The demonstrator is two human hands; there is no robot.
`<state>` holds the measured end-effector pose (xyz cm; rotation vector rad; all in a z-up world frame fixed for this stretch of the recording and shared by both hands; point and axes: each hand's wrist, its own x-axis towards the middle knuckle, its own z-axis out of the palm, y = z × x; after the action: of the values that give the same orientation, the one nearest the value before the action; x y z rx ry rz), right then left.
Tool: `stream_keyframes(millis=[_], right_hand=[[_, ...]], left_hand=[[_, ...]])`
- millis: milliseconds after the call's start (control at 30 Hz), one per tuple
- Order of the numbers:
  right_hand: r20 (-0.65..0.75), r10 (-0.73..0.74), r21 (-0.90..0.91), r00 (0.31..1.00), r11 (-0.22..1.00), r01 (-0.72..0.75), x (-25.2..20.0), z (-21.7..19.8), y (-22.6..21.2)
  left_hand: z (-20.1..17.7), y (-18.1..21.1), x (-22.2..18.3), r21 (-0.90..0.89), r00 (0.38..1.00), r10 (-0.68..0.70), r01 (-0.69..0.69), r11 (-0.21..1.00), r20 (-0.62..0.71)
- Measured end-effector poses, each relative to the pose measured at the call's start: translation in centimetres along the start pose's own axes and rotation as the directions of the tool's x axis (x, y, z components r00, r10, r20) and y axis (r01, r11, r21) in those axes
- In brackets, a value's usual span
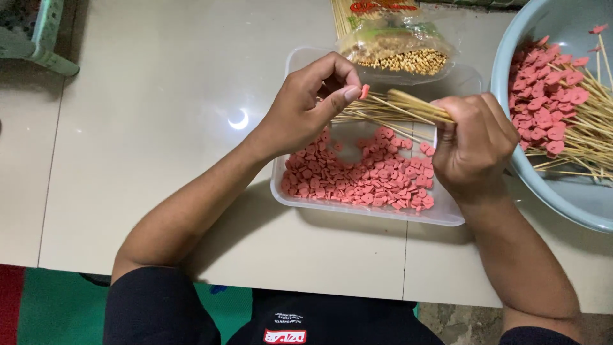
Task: Skewering small pink heart-shaped decorations onto wooden sticks
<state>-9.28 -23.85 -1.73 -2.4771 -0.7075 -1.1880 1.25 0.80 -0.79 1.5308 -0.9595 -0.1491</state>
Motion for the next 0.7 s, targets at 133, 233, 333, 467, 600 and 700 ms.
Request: stream_keyframes(millis=[133,233,333,467,600,700], right_hand=[[0.086,0.021,-0.085,0.996,0.996,-0.013,0.2,0.3,-0.1],[0.175,0.066,-0.222,0.982,0.975,-0.026,-0.3,0.6,0.3],[0.224,0.072,-0.218,0.972,0.976,-0.022,-0.7,0.7,0.4],[0.174,0.103,-0.287,0.979,0.957,-0.050,-0.8,0.7,0.4],[0.177,0.126,-0.268,0.976,0.961,-0.075,-0.5,0.5,0.3],[0.239,0.157,-0.271,0.958,0.959,-0.089,-0.7,0.7,0.4]], left_hand=[[0.1,-0.1,0.0,-0.018,1.000,-0.008,0.007,1.000,-0.012],[0.1,0.1,0.0,-0.016,0.999,-0.015,0.014,1.000,-0.030],[0.2,0.4,-0.1,0.027,0.998,-0.024,0.026,0.999,-0.054],[0.2,0.7,0.0,0.067,0.989,0.041,-0.032,0.997,-0.140],[-0.7,0.9,0.1,0.402,0.991,0.119,-0.086,0.911,-0.057],[-2.1,0.8,0.0,0.529,0.999,0.036,-0.051,0.847,0.039]])
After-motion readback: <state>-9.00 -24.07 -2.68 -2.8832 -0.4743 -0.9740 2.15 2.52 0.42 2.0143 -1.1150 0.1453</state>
